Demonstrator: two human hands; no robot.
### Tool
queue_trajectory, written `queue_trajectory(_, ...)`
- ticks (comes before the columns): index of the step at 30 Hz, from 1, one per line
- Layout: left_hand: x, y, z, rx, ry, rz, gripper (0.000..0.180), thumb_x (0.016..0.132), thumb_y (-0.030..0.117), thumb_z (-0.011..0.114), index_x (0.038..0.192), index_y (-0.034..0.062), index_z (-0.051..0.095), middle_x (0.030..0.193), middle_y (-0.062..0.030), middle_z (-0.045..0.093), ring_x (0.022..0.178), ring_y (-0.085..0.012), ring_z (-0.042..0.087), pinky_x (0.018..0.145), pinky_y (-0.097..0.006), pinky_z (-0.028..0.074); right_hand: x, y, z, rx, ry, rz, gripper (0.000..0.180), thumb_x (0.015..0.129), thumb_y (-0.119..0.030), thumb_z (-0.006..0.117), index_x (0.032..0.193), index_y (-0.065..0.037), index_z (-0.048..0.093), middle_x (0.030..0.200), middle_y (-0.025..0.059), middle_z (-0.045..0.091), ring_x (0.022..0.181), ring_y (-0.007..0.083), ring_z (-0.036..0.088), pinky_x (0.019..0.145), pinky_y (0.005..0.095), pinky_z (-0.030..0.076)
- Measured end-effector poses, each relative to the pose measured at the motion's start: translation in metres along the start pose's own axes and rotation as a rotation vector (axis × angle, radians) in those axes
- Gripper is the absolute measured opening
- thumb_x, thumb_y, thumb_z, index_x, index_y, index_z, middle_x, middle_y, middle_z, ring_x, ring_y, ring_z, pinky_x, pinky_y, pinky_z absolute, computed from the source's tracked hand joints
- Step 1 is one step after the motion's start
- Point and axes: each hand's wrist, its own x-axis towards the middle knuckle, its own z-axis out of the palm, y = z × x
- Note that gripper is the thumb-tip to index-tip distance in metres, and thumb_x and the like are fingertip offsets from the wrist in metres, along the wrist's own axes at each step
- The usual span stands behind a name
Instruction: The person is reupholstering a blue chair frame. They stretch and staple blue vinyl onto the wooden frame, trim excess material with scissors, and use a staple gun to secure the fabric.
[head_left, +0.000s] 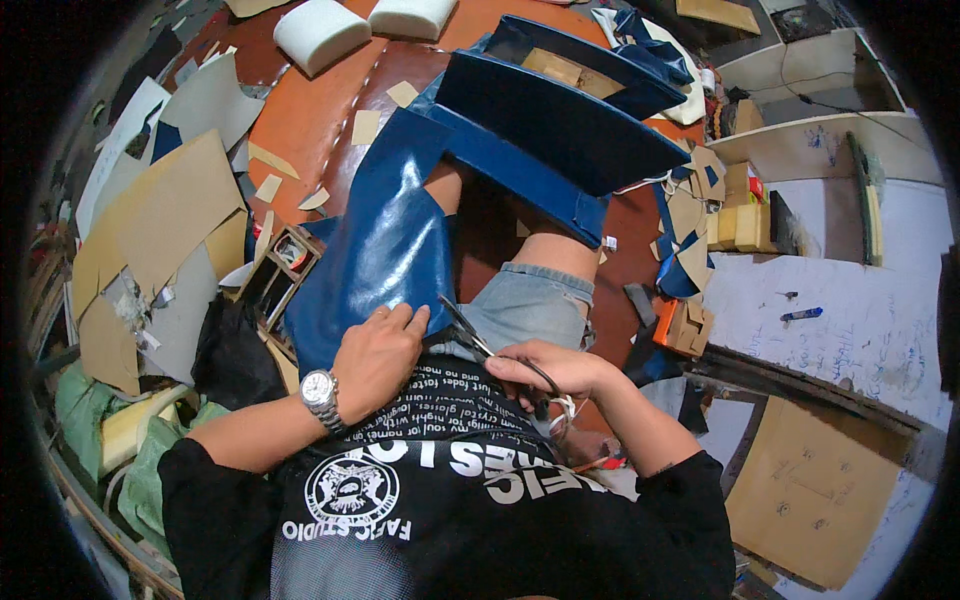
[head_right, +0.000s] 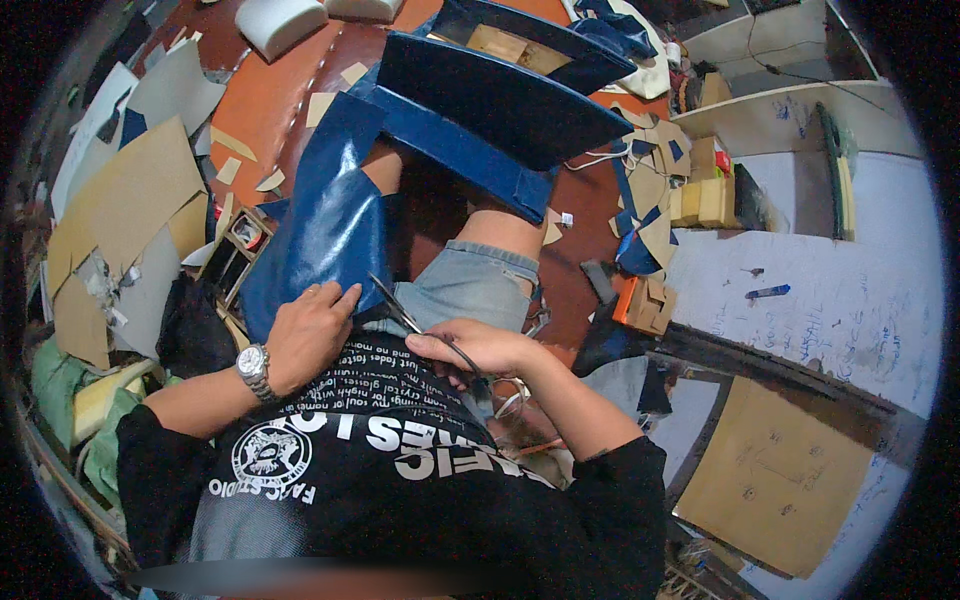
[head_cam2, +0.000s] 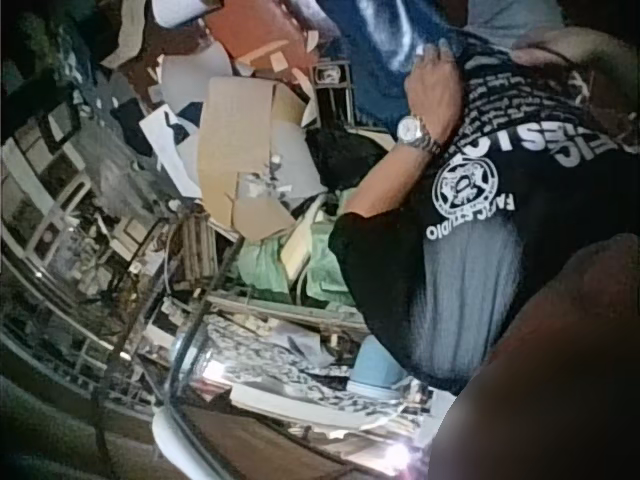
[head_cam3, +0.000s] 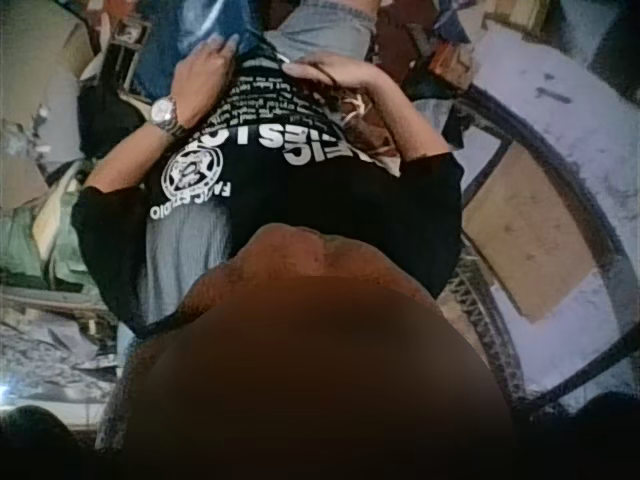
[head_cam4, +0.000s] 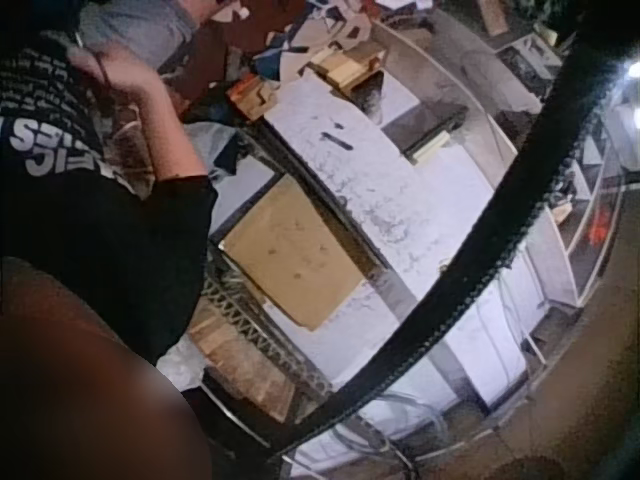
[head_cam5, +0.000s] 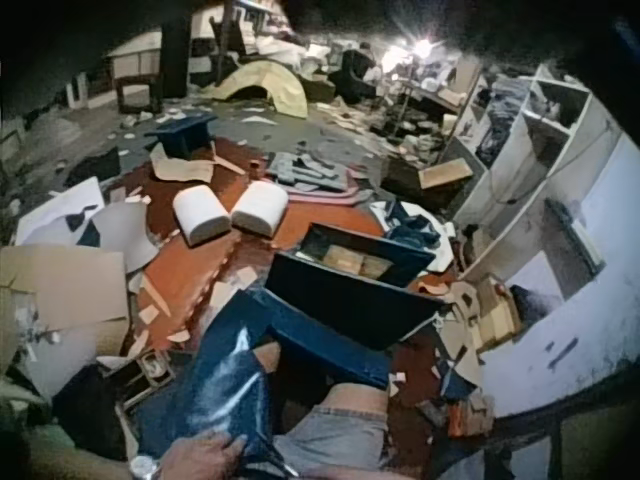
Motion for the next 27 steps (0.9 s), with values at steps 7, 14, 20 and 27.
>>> queue_trajectory(7,0.003,-0.002,0.008,-0.030,0.000,-0.003,0.039,0.093,0.016,0.071,0.130,0.0050,0.072,0.088,-0.0118,0.065,0.077,-0.0323,0.070,0.065,-0.045,0.058,0.011,-0.017,0.002,-0.036,0.033,-0.002,0.071,0.103,-0.071,0.055,0.102,-0.002,0.066,0.079,0.0023,0.061,0.066,0.0106,0.063,0.057,0.0263,0.049)
queue_trajectory(14,0.005,-0.004,0.009,-0.046,-0.005,0.017,0.036,0.095,0.018,0.071,0.127,0.0045,0.073,0.086,-0.0118,0.066,0.073,-0.0321,0.071,0.062,-0.045,0.058,0.012,-0.030,0.006,-0.006,0.050,0.026,0.073,0.102,-0.073,0.054,0.095,-0.001,0.066,0.072,0.0009,0.059,0.059,0.0098,0.061,0.051,0.0262,0.047)
queue_trajectory(20,0.005,-0.005,0.007,-0.062,0.005,0.017,0.033,0.093,0.017,0.072,0.124,0.0032,0.073,0.093,-0.0115,0.067,0.082,-0.0312,0.070,0.064,-0.044,0.059,0.006,-0.023,0.011,-0.081,0.166,-0.004,0.066,0.102,-0.065,0.062,0.091,-0.001,0.072,0.060,0.0003,0.058,0.050,0.0107,0.057,0.045,0.0277,0.044)
queue_trajectory(27,0.001,-0.003,0.002,-0.105,0.020,0.046,0.032,0.091,0.015,0.073,0.120,0.0016,0.073,0.116,-0.0112,0.071,0.095,-0.0295,0.068,0.070,-0.043,0.061,0.026,-0.023,0.014,-0.114,0.241,-0.046,0.069,0.098,-0.068,0.066,0.095,0.001,0.075,0.067,0.0058,0.064,0.055,0.0139,0.060,0.048,0.0310,0.044)
